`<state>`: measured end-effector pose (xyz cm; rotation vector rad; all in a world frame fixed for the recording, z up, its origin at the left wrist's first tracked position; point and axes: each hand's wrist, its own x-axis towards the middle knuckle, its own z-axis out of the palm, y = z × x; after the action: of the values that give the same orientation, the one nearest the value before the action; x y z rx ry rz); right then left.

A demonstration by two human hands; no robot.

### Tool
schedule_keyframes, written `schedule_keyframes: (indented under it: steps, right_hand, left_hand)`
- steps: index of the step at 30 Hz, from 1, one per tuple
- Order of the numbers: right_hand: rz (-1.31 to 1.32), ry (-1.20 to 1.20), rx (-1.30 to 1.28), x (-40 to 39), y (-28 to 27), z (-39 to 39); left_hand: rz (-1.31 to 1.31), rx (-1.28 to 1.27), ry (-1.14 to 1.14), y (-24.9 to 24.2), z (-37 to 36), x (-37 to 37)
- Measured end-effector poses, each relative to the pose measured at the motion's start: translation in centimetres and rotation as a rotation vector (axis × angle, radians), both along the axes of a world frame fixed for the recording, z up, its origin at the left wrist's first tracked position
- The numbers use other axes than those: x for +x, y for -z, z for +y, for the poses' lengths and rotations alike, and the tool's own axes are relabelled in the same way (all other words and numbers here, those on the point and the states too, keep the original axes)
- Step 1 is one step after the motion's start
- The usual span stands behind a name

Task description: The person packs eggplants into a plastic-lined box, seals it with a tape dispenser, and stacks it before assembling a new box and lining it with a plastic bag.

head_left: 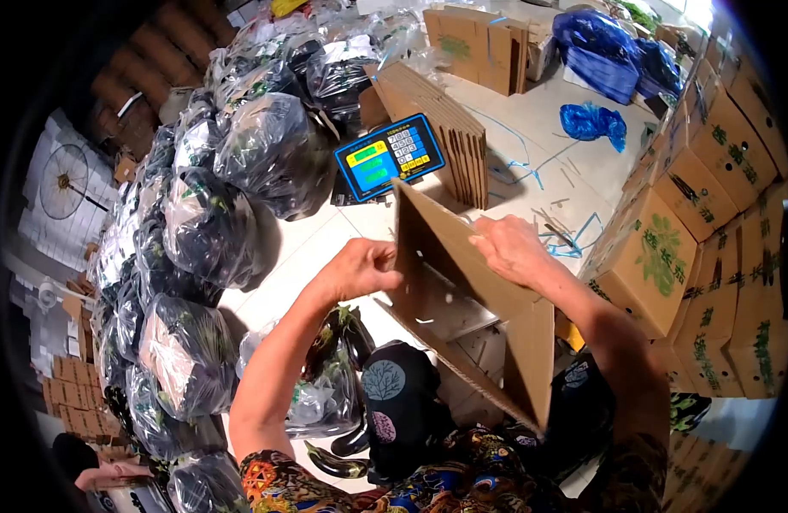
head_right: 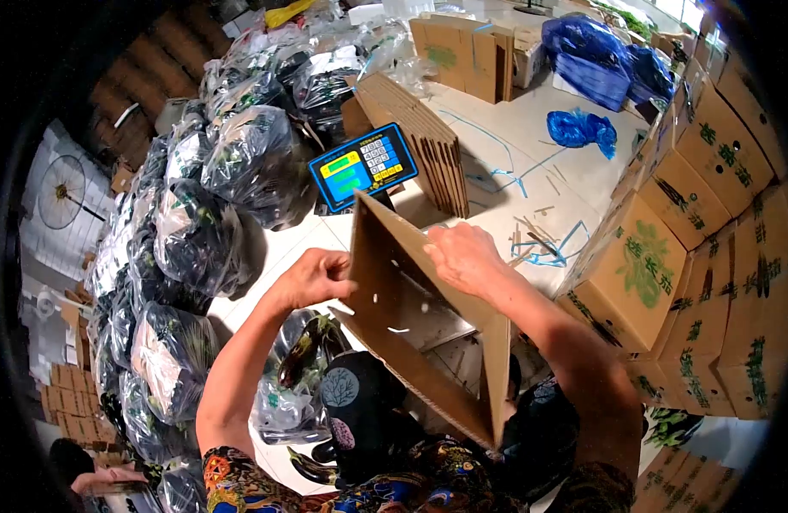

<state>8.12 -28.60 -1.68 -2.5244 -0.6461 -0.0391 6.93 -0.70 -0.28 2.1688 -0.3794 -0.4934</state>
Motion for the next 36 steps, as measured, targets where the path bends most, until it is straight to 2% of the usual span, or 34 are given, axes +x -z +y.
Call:
schedule_keyframes:
  steps: [4, 7, 8, 10, 11, 12, 14, 16, 17, 21, 23, 26, 28, 29, 30, 32, 34, 36]
  right_hand:
    - [0.041, -0.087, -0.028, 2.2, -0.7, -2.0]
    - [0.023, -0.107, -0.07, 3.0, -1.0, -4.2]
    - [0.012, -0.123, -0.075, 3.0, -1.2, -5.0]
    - [-0.016, -0.069, -0.07, 2.7, -1.3, -6.1]
    - [-0.021, -0.039, -0.052, 1.9, -1.1, -6.5]
    - [-0.033, -0.018, -0.037, 1.2, -1.1, -6.7]
    - [-0.234, -0.043, 0.162, -0.4, -1.2, -6.5]
    - [-0.39, -0.062, 0.301, -2.6, -3.3, -7.0]
    - [-0.237, -0.053, 0.319, -3.9, -3.7, -8.3]
    - [-0.409, -0.113, 0.191, -7.6, -1.7, -12.7]
    - [-0.533, -0.145, 0.09, -8.9, 1.1, -12.7]
    - [-0.38, -0.223, 0.045, -7.5, -0.4, -8.5]
    - [-0.329, -0.303, 0.07, -4.6, 4.1, -5.6]
    - [-0.293, -0.381, -0.027, -3.6, 6.7, -4.1]
    - [-0.257, -0.458, -0.125, -2.8, 8.4, -3.1]
    - [-0.225, -0.49, -0.15, -2.5, 9.2, -2.7]
    - [-0.221, -0.505, -0.15, -2.2, 10.0, -2.6]
    - [-0.182, -0.512, -0.15, -2.2, 10.1, -2.6]
  left_hand:
    - [0.14, -0.056, 0.024, 0.4, 0.4, -1.2]
    - [0.042, 0.051, 0.165, -0.1, -1.3, -0.7]
    - [-0.012, 0.155, 0.265, 0.5, -1.9, -0.3]
    - [0.044, 0.277, 0.34, -0.5, -4.7, -0.2]
    - [0.045, 0.2, 0.382, 0.4, -4.7, 0.6]
    - [0.182, 0.221, 0.324, -0.6, -5.1, 0.8]
    - [0.364, 0.156, 0.223, 0.8, -4.5, 0.9]
    - [0.362, 0.078, 0.262, 2.6, -3.4, 0.3]
    - [0.382, 0.052, 0.25, 2.8, -3.3, 0.2]
    - [0.405, -0.085, 0.272, 4.8, -2.8, 1.0]
    - [0.49, -0.106, 0.251, 3.8, -3.6, 1.4]
    - [0.665, -0.108, 0.1, 2.3, -4.3, 1.2]
    - [0.646, -0.27, 0.011, 3.9, -3.2, 0.5]
    - [0.647, -0.328, -0.037, 4.1, -2.6, 0.2]
    - [0.655, -0.47, -0.147, 4.5, -2.2, -0.6]
    - [0.615, -0.743, -0.406, 5.6, -1.5, -2.1]
    - [0.22, -1.041, -0.475, 6.3, -0.4, -4.7]
    - [-0.074, -0.753, -0.557, 5.4, -2.9, -6.0]
